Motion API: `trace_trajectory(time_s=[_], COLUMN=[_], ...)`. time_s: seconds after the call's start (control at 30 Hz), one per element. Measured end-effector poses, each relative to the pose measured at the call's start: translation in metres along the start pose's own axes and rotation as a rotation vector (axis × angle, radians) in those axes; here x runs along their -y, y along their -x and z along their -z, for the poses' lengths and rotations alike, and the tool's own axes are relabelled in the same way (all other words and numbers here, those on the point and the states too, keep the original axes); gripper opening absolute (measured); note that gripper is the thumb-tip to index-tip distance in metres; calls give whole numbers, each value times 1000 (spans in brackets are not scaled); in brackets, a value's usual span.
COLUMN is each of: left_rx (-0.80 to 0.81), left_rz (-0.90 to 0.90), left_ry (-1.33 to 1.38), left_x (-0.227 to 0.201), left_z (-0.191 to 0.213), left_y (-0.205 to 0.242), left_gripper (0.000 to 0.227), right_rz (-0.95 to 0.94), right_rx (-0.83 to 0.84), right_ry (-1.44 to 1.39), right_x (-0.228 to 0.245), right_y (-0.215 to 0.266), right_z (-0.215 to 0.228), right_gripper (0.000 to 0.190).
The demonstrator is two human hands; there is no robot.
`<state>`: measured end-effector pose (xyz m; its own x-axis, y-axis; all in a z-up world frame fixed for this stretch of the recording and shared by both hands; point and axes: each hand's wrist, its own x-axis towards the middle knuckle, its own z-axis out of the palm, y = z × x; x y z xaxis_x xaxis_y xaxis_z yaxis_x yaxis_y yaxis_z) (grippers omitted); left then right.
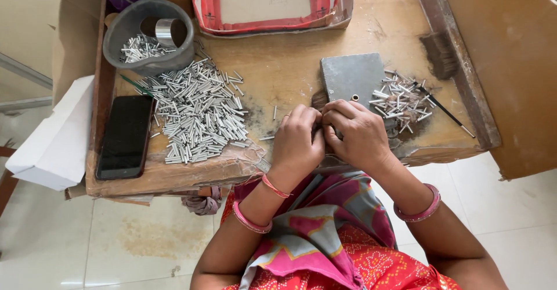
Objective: The person sits at a workbench and picks small silver metal cylindrical pieces one at a time from a pile, works on each piece with both hands, and places the finished piece on a stone block or into a growing pile of completed pieces beside it.
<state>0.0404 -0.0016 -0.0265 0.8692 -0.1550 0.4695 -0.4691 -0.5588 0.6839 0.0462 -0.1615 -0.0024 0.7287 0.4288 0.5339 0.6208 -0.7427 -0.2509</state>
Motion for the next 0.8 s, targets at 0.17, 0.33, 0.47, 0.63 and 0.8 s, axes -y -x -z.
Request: trace_trajectory(time_s=[0.17, 0.33, 0.47, 0.63, 0.8], left_rx=[16, -28, -49, -79, -155], left_rz=[48, 57, 158, -55, 81], left_ry=[-45, 28, 102, -100, 129], left_x=[2, -11, -27, -10, -17], left_z=[-5, 5, 16, 0, 1], left_y=[-1, 1, 1, 6, 2], left_gripper=[12, 10, 14, 10, 35], right_rz=[46, -70, -1, 56, 72], right_rx=[-148, -178, -97, 23, 71], right_ry=[-139, -414, -390, -145, -102], right_x=[1, -5, 10, 17, 19], right_y=[5, 27, 42, 57, 59], right_z=[0, 7, 27, 25, 31], right_gripper=[12, 12, 14, 13, 18])
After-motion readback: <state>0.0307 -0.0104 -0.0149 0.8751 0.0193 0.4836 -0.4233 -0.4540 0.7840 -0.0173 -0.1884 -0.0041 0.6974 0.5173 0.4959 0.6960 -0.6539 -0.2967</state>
